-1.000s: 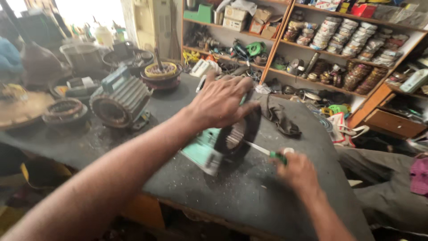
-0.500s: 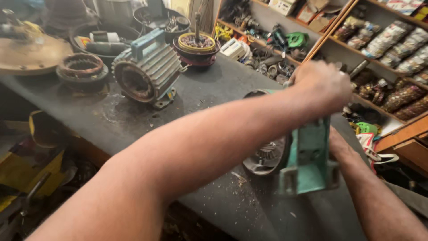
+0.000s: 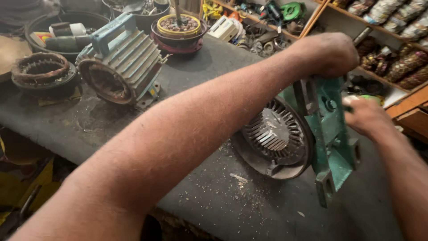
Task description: The person holds a motor rotor on a workbench and repeatedly scrapes its inner surface with a screwdriver to remove debris. The rotor is rotated by hand to access different areas while the scraping continues.
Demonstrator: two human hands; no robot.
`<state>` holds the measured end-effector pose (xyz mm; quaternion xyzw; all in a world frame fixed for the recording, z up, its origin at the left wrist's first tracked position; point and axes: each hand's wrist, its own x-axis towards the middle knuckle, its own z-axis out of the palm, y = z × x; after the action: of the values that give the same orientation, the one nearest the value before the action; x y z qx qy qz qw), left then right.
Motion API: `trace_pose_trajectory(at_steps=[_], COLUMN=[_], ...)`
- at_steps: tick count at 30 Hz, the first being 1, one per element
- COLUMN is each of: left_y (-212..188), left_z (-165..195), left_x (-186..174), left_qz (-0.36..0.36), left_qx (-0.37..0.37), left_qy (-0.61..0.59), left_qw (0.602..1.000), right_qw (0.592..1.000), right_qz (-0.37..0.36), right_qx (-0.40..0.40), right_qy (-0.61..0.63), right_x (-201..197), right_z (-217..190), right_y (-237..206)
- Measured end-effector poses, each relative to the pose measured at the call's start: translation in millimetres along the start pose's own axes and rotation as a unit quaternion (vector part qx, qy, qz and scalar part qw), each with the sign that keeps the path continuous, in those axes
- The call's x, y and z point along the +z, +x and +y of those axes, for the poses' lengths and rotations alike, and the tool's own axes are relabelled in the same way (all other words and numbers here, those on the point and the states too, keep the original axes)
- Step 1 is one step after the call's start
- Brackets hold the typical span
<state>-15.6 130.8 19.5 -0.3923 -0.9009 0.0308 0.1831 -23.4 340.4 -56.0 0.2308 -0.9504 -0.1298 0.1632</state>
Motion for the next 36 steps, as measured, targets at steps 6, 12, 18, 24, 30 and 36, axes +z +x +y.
trace_pose_trajectory(at_steps=[6,12,18,24,30,36], left_y=[-21,-53,-110,-157,-190,-200], left_z=[31,29,13,58,73,70], left_x=[-24,-32,-44,-84,-117,-109], left_qz=[0.03,0.145,0.1,0.158,-0.105,-0.16], left_qx=[-0.205,-0.501,-0.519,-0.496,-0.376,-0.415], left_qy=[-0.153,-0.371,-0.177,-0.107,-0.097,-0.066], left_qw=[0.966,0.768,0.83,0.847,0.916,0.893], right_qw=[0.984,0.957,0.906,0.892,0.888,0.888], right_qz=[-0.064,-0.024,0.178,0.145,0.225,0.216], right_qx=[0.14,0.18,0.092,0.178,0.087,0.077], right_qy=[0.09,0.225,0.373,0.389,0.392,0.399], right_x=[2,2,-63,-102,-93,-78], right_z=[82,77,-52,-158,-178,-188], right_y=[-161,-318,-345,-300,-267,-254])
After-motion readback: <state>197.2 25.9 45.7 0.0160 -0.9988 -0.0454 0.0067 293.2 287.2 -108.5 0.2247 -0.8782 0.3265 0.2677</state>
